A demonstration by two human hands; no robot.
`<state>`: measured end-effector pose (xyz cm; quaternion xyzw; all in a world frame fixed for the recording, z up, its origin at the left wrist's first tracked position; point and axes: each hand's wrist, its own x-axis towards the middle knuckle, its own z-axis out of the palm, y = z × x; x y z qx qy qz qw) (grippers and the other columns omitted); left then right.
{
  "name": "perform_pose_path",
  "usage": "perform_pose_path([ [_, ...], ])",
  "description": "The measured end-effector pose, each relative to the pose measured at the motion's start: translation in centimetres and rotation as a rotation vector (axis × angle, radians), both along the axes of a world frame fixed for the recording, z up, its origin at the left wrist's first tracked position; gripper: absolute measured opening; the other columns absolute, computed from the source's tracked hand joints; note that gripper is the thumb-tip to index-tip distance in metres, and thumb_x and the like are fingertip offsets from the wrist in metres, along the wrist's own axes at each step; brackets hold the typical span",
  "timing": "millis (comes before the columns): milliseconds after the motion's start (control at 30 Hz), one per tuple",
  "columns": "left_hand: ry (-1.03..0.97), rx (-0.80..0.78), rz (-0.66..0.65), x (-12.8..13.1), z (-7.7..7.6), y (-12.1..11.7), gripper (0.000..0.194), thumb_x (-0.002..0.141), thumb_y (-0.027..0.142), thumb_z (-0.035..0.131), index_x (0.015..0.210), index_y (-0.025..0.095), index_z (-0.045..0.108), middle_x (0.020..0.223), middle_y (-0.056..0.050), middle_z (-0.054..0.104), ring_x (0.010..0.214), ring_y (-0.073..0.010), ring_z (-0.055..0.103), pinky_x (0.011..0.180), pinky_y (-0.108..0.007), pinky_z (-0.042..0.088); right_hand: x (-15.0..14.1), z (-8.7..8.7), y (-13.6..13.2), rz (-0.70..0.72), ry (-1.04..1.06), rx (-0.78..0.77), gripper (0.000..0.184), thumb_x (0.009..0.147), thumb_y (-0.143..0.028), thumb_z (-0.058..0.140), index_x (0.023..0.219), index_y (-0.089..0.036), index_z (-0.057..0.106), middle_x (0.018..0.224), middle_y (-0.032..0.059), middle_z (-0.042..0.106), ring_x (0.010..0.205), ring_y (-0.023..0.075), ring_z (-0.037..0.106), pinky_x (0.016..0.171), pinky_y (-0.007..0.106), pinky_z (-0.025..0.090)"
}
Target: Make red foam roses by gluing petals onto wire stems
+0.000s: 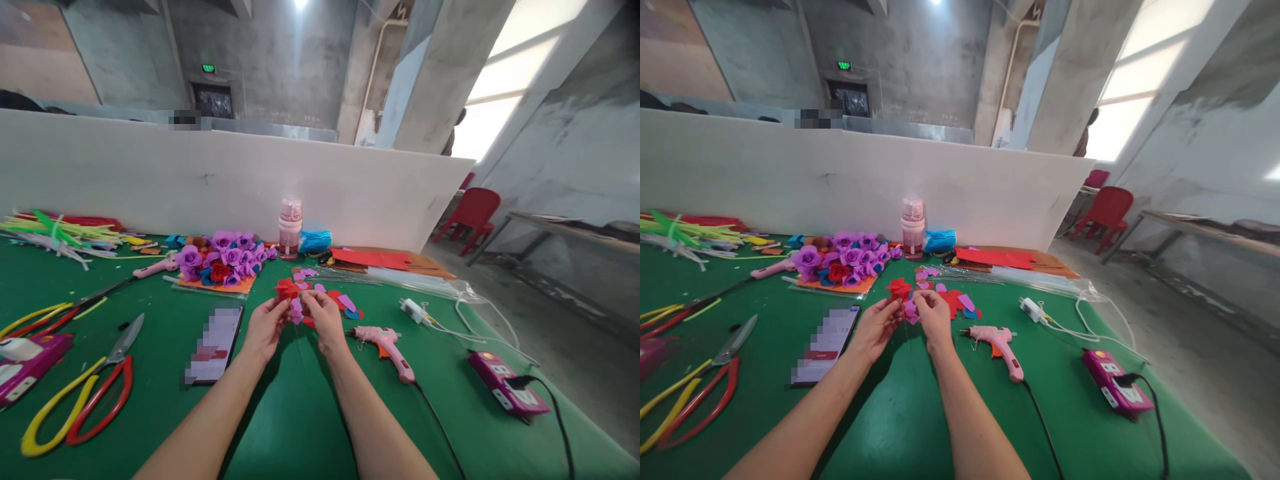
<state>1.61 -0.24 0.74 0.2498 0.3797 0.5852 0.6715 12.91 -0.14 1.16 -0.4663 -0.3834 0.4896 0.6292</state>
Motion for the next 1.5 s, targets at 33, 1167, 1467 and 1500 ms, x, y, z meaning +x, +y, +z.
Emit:
perform_pose_path([
  [33, 0.009, 0.006, 0.011, 0.0, 0.0, 0.1, 0.033, 0.045, 0.022, 0.085, 0.072, 0.011, 0.069, 0.062, -0.002, 0.067, 0.052, -0.0072, 0.057, 0.052, -0.018, 0.042, 0.7, 0.5, 0.0, -0.038, -0.001, 0.001, 0.024, 0.064, -0.039, 0.067, 0.072, -0.016, 0.065, 0.062, -0.0017, 0.059, 0.053, 0.0099, 0.049, 0.055, 0.024, 0.040],
  [1167, 0.068, 0.073, 0.014, 0.3, -1.3, 0.5, 0.031, 0.047, 0.025, 0.083, 0.070, 0.010, 0.068, 0.058, 0.000, 0.062, 0.049, -0.0057, 0.050, 0.050, -0.020, 0.037, 8.9, 2.0, -11.0, 0.148, -0.016, -0.249, 0.039, 0.065, -0.048, 0.074, 0.087, -0.018, 0.061, 0.063, -0.0008, 0.058, 0.051, 0.0101, 0.051, 0.049, 0.022, 0.043],
  [1467, 0.119, 0.119, 0.015, 0.5, -1.6, 0.4, 0.031, 0.048, 0.028, 0.082, 0.070, 0.010, 0.068, 0.061, 0.000, 0.063, 0.049, -0.0054, 0.049, 0.051, -0.020, 0.036, 5.8, 1.7, -9.0, 0.054, -0.361, -0.019, 0.041, 0.075, -0.050, 0.061, 0.102, -0.021, 0.050, 0.083, 0.0037, 0.067, 0.050, 0.0116, 0.051, 0.045, 0.024, 0.040],
  [1500, 0.126, 0.126, 0.018, 0.5, -1.5, 0.4, 0.031, 0.048, 0.028, 0.082, 0.070, 0.010, 0.068, 0.060, 0.000, 0.063, 0.049, -0.0053, 0.049, 0.050, -0.020, 0.035, 5.6, 1.6, -8.8, 0.023, -0.451, 0.002, 0.038, 0.077, -0.049, 0.059, 0.102, -0.021, 0.050, 0.076, 0.0027, 0.066, 0.049, 0.0129, 0.052, 0.045, 0.026, 0.040],
])
